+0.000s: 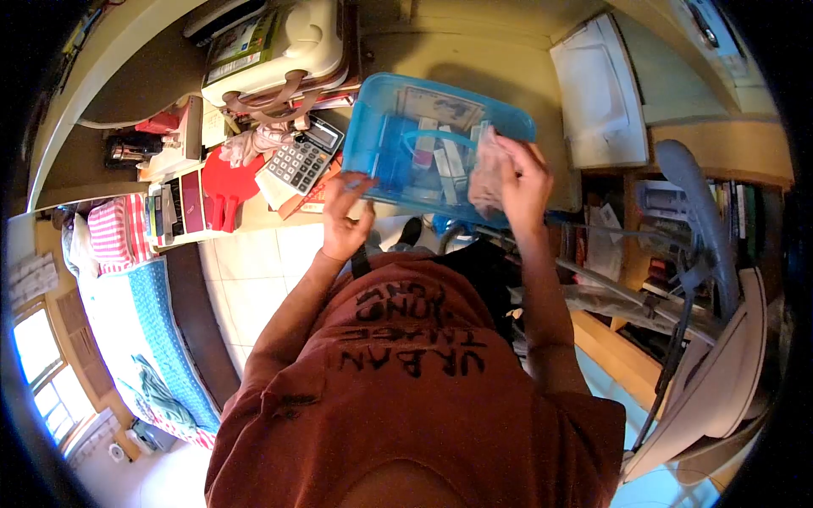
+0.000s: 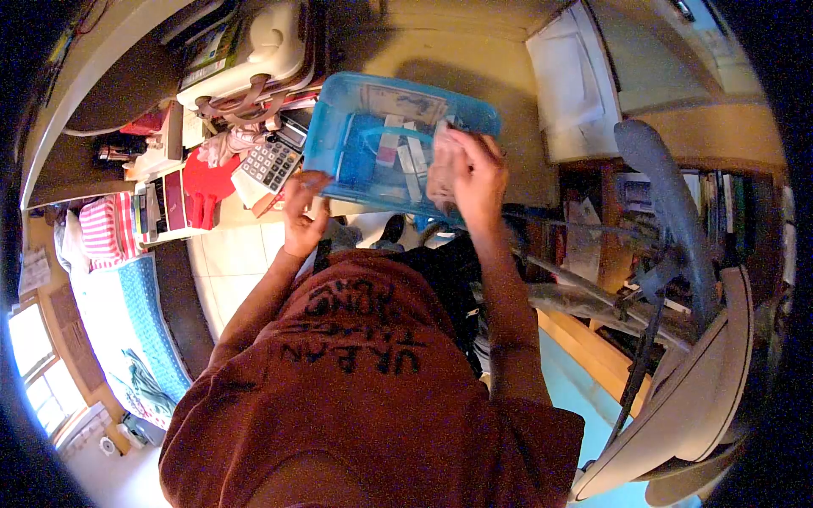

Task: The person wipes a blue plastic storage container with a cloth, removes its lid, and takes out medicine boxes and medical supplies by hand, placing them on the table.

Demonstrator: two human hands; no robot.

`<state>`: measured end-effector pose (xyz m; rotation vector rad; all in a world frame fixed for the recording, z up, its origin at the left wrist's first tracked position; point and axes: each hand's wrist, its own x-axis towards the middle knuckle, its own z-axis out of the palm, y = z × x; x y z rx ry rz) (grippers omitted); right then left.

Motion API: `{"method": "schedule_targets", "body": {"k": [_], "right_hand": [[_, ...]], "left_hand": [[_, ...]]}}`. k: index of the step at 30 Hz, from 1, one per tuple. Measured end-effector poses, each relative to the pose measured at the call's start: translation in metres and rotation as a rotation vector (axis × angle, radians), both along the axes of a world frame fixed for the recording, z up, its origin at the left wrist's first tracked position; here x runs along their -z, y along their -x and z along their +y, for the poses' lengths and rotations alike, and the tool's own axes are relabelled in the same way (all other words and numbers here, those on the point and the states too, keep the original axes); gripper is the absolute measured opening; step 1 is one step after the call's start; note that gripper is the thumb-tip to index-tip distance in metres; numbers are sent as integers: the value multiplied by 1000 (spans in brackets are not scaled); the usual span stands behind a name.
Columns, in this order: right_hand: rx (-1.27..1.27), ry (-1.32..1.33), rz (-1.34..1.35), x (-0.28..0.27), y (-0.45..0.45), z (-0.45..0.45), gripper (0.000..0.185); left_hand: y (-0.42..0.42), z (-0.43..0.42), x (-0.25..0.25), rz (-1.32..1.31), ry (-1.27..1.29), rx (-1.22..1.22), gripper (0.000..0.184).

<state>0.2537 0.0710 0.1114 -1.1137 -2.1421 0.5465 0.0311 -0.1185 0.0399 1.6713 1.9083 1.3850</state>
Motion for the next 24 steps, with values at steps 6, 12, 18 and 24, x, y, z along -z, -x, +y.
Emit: {"method": "schedule_targets", "body": {"k": [6,12,18,24], "right_hand": [[-555,110,216,24,82,-40,21],[-835,17,-152,58,80,-44,24],[-703,143,-136,35,-13,-24,25],[-663,136,113,27,45,-52,21]], "left_hand": [[13,12,18,-467,121,-198,50],[7,24,14,-566,95,-228,49],[9,24,15,-583,103,-241,49],[10,26,16,-856,31,-208,48]]}}
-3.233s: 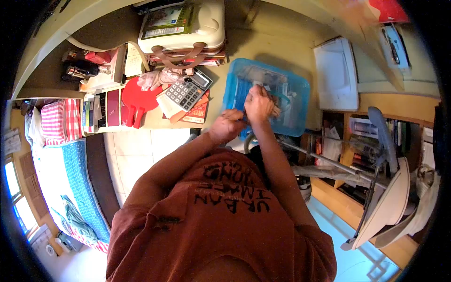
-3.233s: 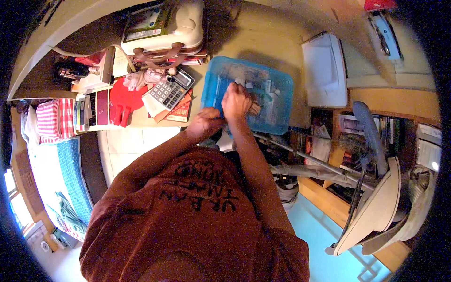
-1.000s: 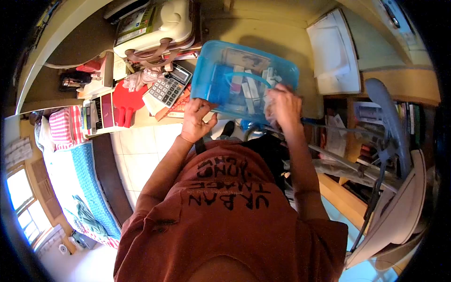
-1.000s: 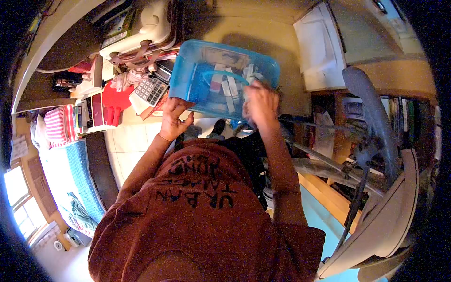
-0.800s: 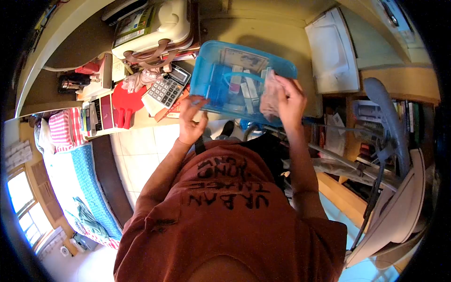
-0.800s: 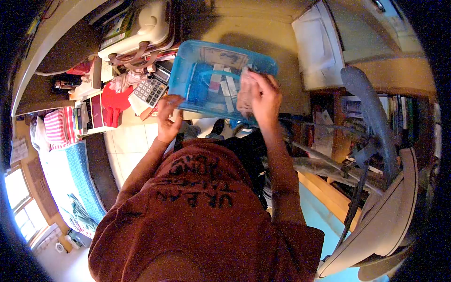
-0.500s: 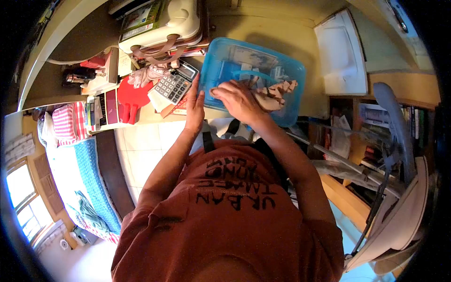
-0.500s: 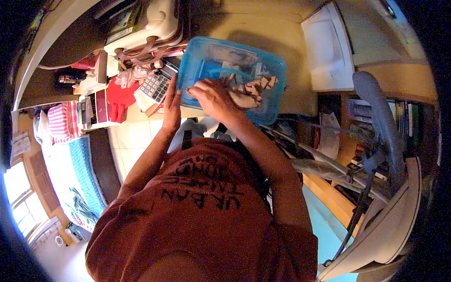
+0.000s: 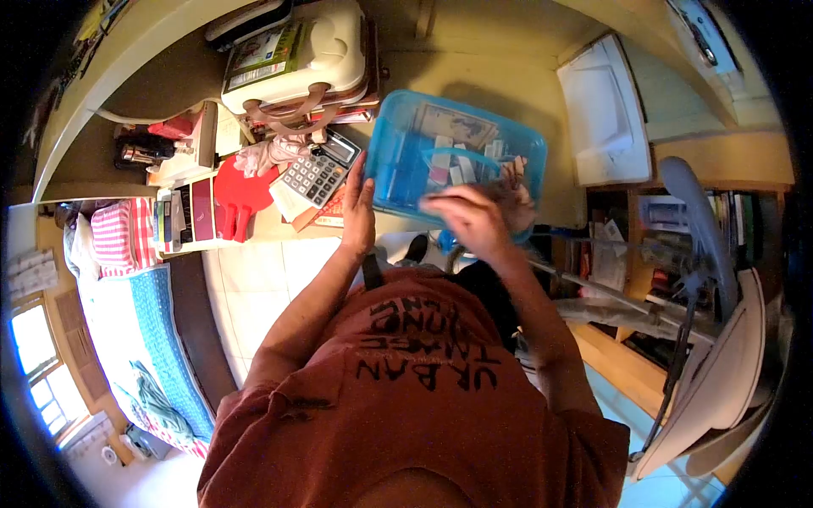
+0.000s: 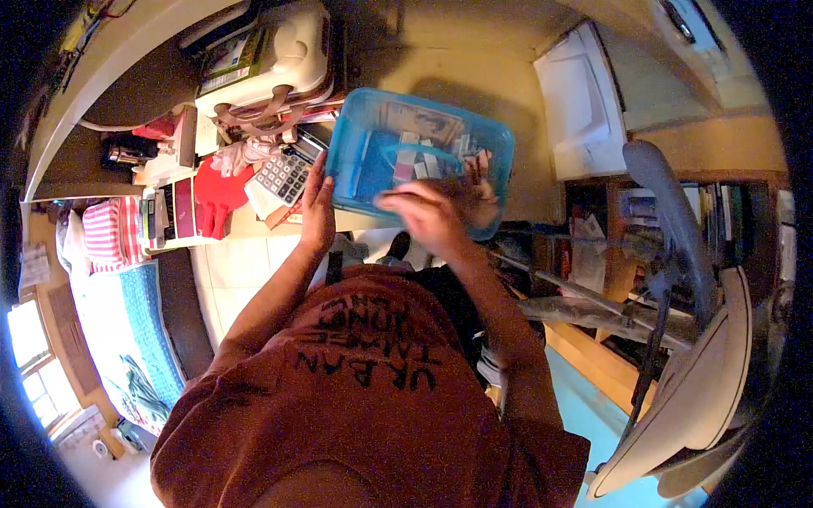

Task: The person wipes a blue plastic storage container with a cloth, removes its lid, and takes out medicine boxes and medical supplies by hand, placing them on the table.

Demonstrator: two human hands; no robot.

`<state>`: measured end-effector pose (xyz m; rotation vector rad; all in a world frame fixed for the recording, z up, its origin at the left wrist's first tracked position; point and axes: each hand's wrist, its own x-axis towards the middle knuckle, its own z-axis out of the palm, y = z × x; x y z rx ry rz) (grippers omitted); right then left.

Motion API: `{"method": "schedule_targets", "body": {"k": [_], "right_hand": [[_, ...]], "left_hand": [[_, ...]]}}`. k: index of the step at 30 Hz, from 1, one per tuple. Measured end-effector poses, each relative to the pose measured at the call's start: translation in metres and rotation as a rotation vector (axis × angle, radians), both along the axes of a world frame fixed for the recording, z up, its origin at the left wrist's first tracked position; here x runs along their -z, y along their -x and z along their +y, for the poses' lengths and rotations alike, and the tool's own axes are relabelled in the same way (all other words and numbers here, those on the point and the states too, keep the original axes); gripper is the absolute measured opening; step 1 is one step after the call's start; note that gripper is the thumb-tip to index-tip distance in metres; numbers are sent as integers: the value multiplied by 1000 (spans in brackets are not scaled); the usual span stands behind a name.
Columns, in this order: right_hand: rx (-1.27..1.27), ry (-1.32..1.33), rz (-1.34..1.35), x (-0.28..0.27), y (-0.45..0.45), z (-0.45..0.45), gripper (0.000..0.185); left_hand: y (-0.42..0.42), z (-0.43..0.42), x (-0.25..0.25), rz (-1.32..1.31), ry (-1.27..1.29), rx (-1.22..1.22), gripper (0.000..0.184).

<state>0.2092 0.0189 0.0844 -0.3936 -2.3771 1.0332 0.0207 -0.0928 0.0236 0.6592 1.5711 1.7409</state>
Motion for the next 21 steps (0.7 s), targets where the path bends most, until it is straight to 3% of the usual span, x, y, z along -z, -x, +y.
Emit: {"method": "schedule_targets", "body": {"k": [2,4,6,9,11,12,13,15,17,18,20,21], "right_hand": [[-179,-28,17,-3,35,-15,23],[-256,-340,-245,-3,38,-21,25],[-171,-360,-247,8,16,-20,21],[-96,-353,-295,12,-32,-7,13],[-72,-337,-338,14,-63,-1,9],[77,-193,-315,17,-77,1,8],[227,-49,-291,13,-86,4,8],[463,-162,-105,-1,-95,21,4],[844,-129,24,-11,-96,37,10],[849,-133,28,-16,-97,47,10],[1254,-248,-151,-24,-103,65,15],[1259,-249,-150,-13,-108,75,15]], "left_hand": [[2,4,-5,91,23,9,47],[10,14,-1,-5,-2,-16,46],[17,21,3,-172,4,-36,45],[19,21,7,-136,-26,-12,46],[21,23,9,77,48,-25,46],[27,24,18,77,40,-18,46],[35,25,29,251,63,3,48],[41,34,31,510,37,-9,54],[48,44,-11,607,93,93,54],[52,49,-23,707,158,189,54],[57,59,-16,780,89,184,56],[57,63,-15,798,107,180,57]]}}
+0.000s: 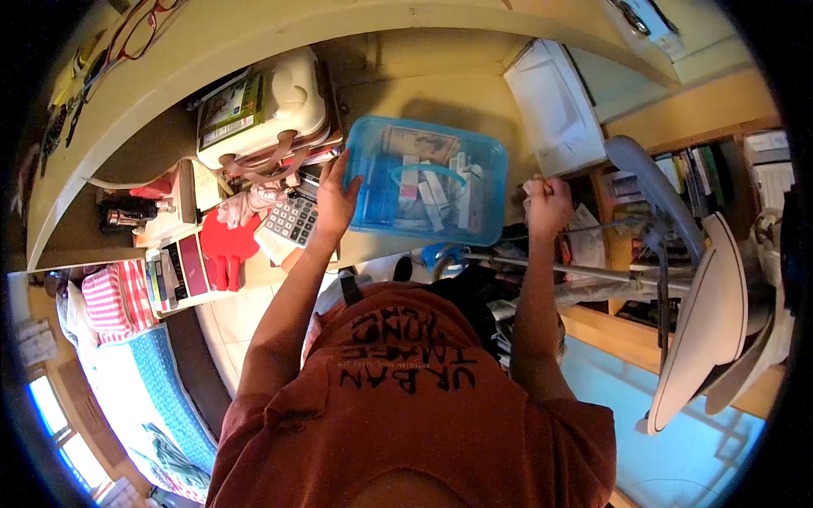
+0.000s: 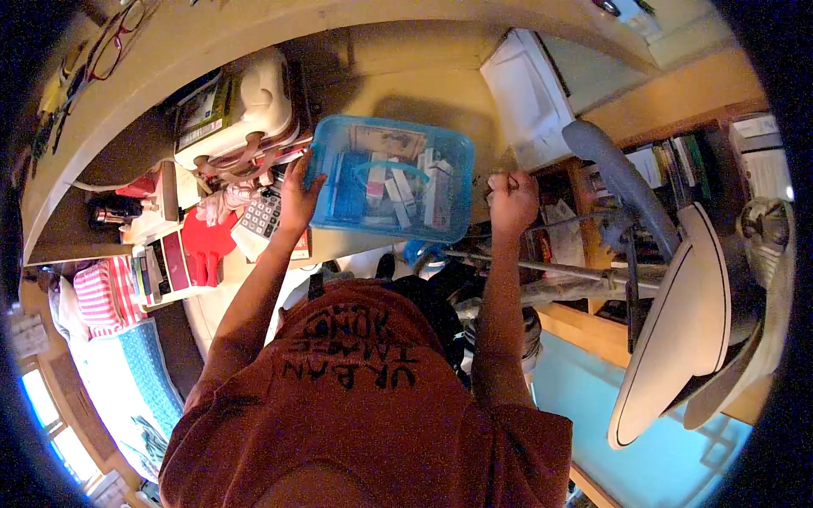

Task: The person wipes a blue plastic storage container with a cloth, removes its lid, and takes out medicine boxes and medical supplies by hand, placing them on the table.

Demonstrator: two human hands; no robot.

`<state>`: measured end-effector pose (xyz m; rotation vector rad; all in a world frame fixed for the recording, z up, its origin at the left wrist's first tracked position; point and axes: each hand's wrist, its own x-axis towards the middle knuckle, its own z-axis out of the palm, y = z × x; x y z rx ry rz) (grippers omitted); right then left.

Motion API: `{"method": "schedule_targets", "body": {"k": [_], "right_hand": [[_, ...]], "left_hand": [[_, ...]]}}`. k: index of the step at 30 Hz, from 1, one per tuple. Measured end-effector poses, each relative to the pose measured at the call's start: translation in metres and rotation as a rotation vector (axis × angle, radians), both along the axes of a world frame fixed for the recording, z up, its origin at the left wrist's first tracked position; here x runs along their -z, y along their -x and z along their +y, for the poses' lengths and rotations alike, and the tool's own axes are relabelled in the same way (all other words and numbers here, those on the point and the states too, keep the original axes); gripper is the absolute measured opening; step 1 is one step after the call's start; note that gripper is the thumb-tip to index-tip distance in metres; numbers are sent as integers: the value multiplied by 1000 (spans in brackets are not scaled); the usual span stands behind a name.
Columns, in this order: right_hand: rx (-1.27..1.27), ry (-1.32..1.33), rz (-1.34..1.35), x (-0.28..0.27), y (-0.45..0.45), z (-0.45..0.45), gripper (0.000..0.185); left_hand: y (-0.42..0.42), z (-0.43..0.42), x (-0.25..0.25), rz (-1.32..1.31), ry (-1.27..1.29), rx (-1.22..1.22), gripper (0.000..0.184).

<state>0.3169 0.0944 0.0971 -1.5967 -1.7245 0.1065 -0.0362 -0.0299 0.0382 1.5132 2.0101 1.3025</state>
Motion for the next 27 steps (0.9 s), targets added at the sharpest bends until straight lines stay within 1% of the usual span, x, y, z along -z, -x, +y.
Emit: {"method": "schedule_targets", "body": {"k": [2,3,5,6,8,9,11,12,13,14,15,17,18,20,21,23,24,26,27], "right_hand": [[64,331,142,33,-10,17,29],[69,330,143,34,-7,18,29],[-43,566,72,36,10,12,44],[-41,566,73,37,14,8,44],[-135,469,33,39,21,1,46],[-142,471,37,47,20,3,46],[-224,545,422,74,10,10,40],[-229,548,427,86,5,12,40],[-233,511,420,94,2,15,35],[-237,473,412,102,-2,18,31],[-243,474,411,98,1,17,31],[-223,524,427,78,10,10,25],[-226,525,427,84,8,12,25],[-279,323,325,101,2,18,22],[-281,324,325,99,2,18,22],[-266,468,359,95,2,17,23],[-266,468,358,97,1,18,23],[-298,377,55,99,-8,23,25],[-293,375,53,94,-8,21,25]], "left_hand": [[-3,5,0,20,10,-2,58],[-5,7,1,66,14,-27,61],[-8,9,1,111,18,-47,63],[-8,10,1,134,16,-45,63],[-7,11,2,163,16,-49,64],[-8,11,5,160,0,-69,63],[-7,11,8,166,-13,-95,62],[-8,11,8,179,33,-100,61],[-8,10,10,190,77,-106,61],[-6,11,15,246,67,-101,62],[-6,12,16,247,68,-107,62],[-6,13,17,278,139,-92,63],[-5,14,18,280,139,-95,63],[-5,16,19,330,172,-76,63],[-5,16,16,331,173,-79,63],[-5,16,9,337,239,-56,63],[-5,17,6,337,239,-56,63],[-7,23,3,383,387,-53,63],[-7,25,4,381,384,-49,63]]}}
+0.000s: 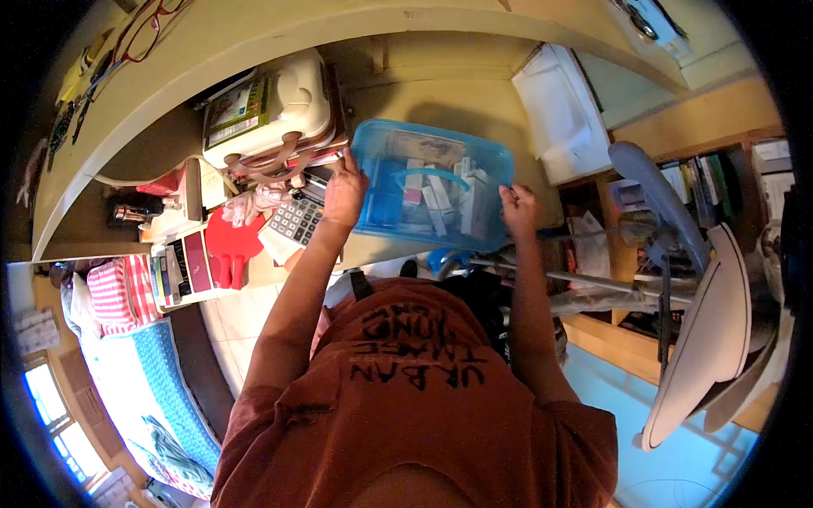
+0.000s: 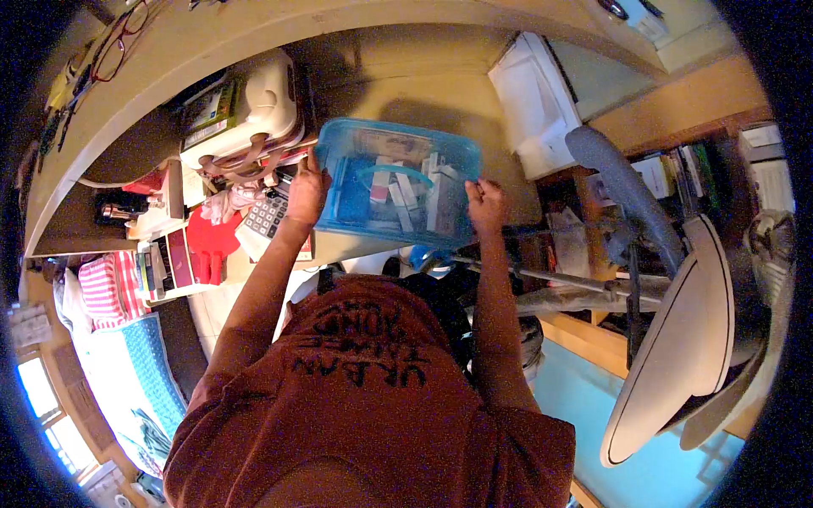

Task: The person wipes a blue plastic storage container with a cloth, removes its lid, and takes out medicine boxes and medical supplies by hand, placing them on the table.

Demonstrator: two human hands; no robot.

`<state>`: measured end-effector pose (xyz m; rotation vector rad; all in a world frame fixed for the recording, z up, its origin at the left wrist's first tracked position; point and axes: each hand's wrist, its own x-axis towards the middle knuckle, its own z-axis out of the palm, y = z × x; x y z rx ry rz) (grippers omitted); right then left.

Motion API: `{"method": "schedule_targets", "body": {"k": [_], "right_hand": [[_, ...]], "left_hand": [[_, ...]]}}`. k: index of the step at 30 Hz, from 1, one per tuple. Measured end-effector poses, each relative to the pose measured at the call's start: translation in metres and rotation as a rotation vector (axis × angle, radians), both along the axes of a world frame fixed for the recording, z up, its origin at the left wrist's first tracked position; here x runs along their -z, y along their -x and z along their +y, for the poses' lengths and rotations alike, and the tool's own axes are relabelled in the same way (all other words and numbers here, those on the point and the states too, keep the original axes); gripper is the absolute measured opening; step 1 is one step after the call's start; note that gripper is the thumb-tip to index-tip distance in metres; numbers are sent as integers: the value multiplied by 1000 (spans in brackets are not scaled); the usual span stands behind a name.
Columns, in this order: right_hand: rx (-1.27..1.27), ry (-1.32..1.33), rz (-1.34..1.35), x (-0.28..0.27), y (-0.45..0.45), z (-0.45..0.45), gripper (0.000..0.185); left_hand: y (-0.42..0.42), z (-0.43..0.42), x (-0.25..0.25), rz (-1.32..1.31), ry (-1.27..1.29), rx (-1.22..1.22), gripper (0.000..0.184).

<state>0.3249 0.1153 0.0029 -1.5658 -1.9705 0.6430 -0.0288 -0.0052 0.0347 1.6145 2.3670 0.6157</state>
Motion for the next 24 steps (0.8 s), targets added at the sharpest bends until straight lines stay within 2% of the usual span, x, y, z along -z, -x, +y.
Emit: {"method": "schedule_targets", "body": {"k": [2,3,6,7,8,10,11,12,14,15,16,17,18,20,24], "right_hand": [[3,-92,28,-13,9,-6,26],[4,-92,29,-13,10,-6,26],[23,-131,82,-6,9,-5,27],[36,6,118,-2,6,-3,28],[47,142,154,1,3,1,29],[36,132,124,3,2,4,31],[26,125,91,5,1,2,34],[28,125,92,2,7,-3,34],[178,-210,-400,-23,30,-19,41],[175,-215,-398,-46,41,-25,41],[183,-62,-508,-72,52,-34,46],[187,100,-618,-84,59,-40,51],[181,108,-616,-80,58,-41,51],[115,86,-403,-70,47,-33,48],[102,-13,-260,-37,26,-19,46]], "left_hand": [[3,1,3,74,50,2,62],[3,0,6,109,-81,19,57],[26,3,36,98,-162,9,52],[44,1,37,-120,-91,18,45],[49,-3,41,-138,-91,36,42],[53,-13,23,-315,-154,123,44],[55,-15,30,-313,-150,124,44],[56,-16,43,-313,-248,110,45],[51,-15,45,-314,-354,98,47],[39,-18,34,-198,-444,-7,48],[30,-23,22,-79,-526,-115,49],[24,-28,9,-35,-557,-76,50],[19,-31,12,0,-524,-58,51],[2,-34,-5,32,-510,29,52],[-17,-35,6,-75,-394,38,58]]}}
